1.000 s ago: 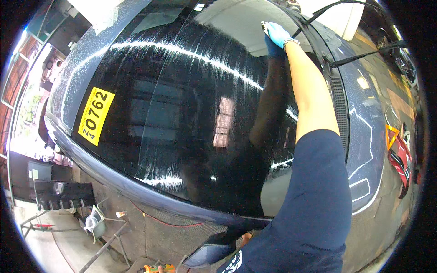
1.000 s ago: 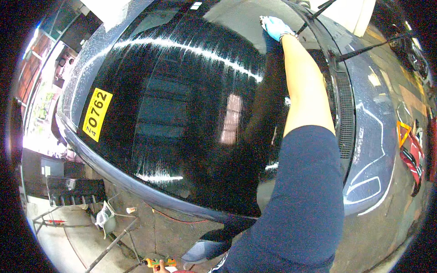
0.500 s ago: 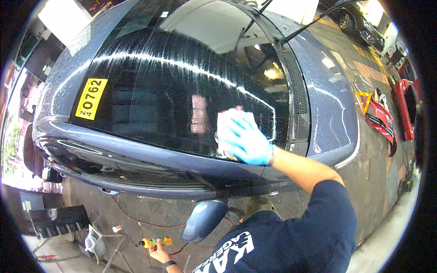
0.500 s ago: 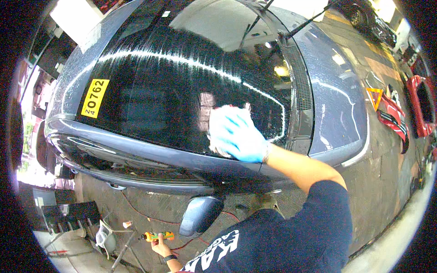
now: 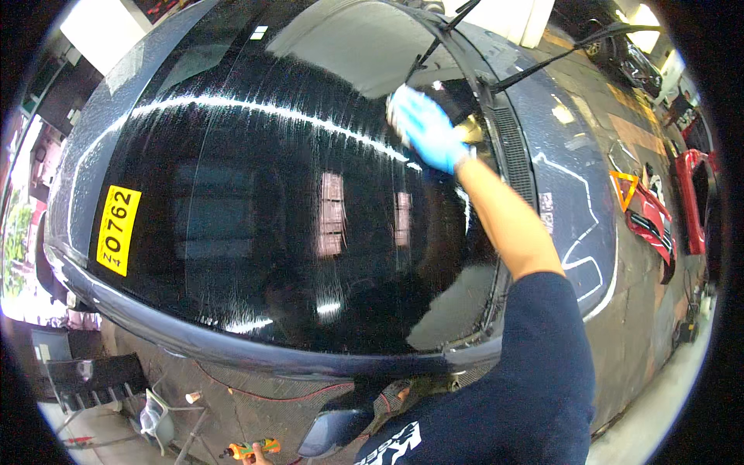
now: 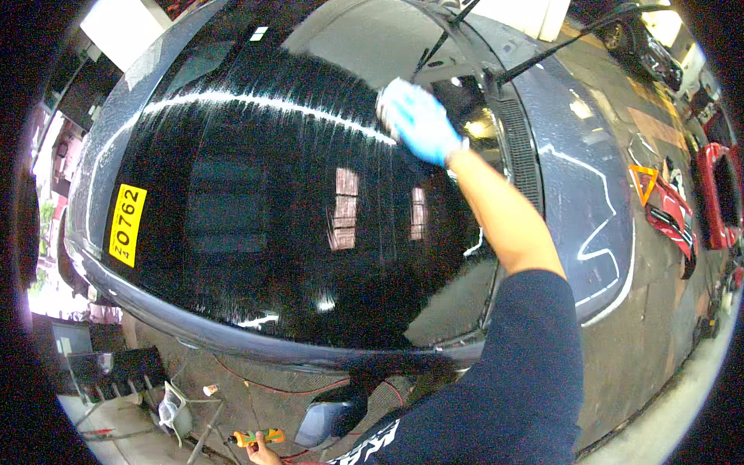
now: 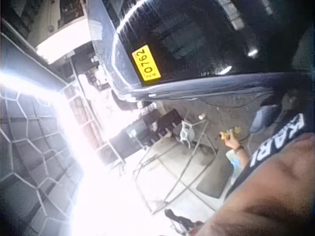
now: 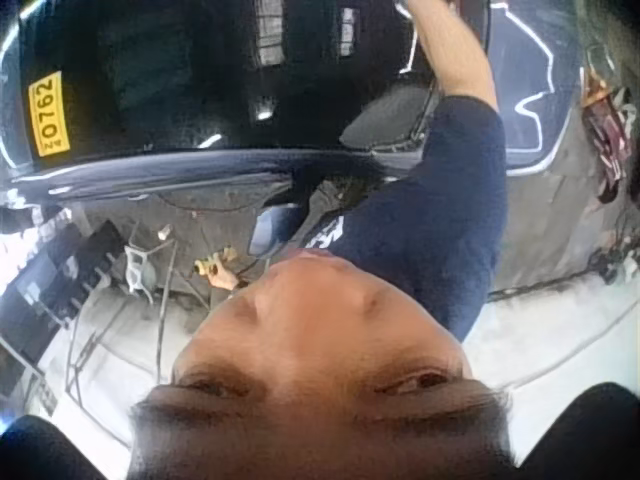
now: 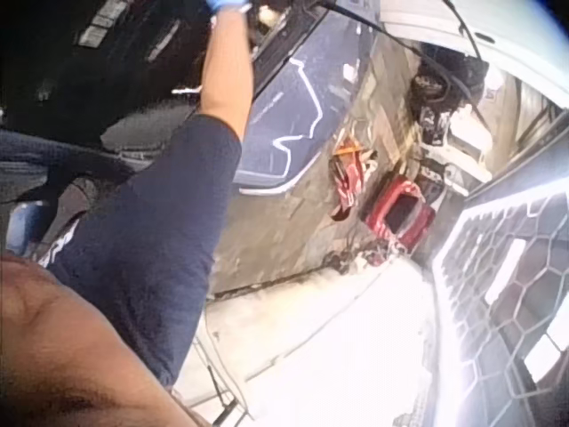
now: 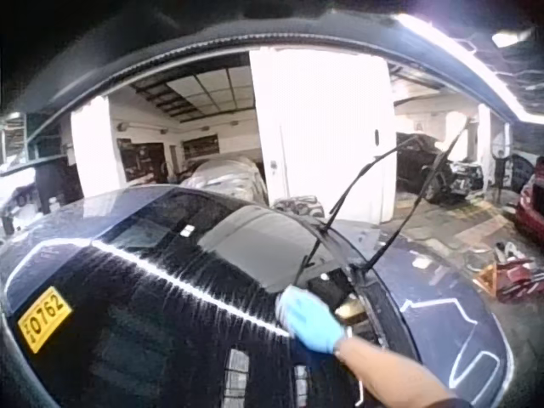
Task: The person uses a red air hose to blow air along the window trim and side mirror of a grey car. They then apply a liquid from a yellow bottle onto a cloth and wipe the car's windshield and hood.
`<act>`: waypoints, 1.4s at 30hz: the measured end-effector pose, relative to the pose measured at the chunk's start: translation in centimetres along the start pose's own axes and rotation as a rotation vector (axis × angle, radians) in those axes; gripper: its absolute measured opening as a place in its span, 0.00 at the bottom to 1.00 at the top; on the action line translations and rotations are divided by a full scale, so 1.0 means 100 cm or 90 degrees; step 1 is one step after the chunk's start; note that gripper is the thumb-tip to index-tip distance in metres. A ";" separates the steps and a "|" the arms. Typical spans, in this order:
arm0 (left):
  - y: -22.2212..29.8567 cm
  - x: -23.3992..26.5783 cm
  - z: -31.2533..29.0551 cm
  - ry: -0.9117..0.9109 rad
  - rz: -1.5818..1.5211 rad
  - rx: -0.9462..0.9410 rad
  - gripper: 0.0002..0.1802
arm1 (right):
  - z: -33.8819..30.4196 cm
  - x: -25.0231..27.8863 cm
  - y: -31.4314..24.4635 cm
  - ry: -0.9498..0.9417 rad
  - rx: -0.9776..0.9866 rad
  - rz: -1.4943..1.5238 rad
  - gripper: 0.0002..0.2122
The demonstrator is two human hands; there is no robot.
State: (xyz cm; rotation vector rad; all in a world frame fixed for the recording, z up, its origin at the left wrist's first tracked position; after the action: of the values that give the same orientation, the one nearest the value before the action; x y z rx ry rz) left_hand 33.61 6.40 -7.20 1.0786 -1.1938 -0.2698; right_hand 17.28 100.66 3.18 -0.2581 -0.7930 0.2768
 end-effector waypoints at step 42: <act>-0.065 0.011 0.037 -0.030 -0.018 -0.052 0.22 | -0.250 0.065 -0.139 -0.070 -0.205 -0.394 0.27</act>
State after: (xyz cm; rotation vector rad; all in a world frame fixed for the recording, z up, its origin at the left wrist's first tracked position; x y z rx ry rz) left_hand 33.20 0.39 -11.77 1.0234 -1.2003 -0.3643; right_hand 41.90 86.80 -4.80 -0.2876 -0.9864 -0.4258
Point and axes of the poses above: each hand's wrist, its own z-axis towards the middle knuckle, its own x-axis out of the back of the hand, y = z × x, the point moved 10 cm from there along z, towards the middle knuckle, and after that the axes turned 4 degrees about x, right-handed, at the moved point
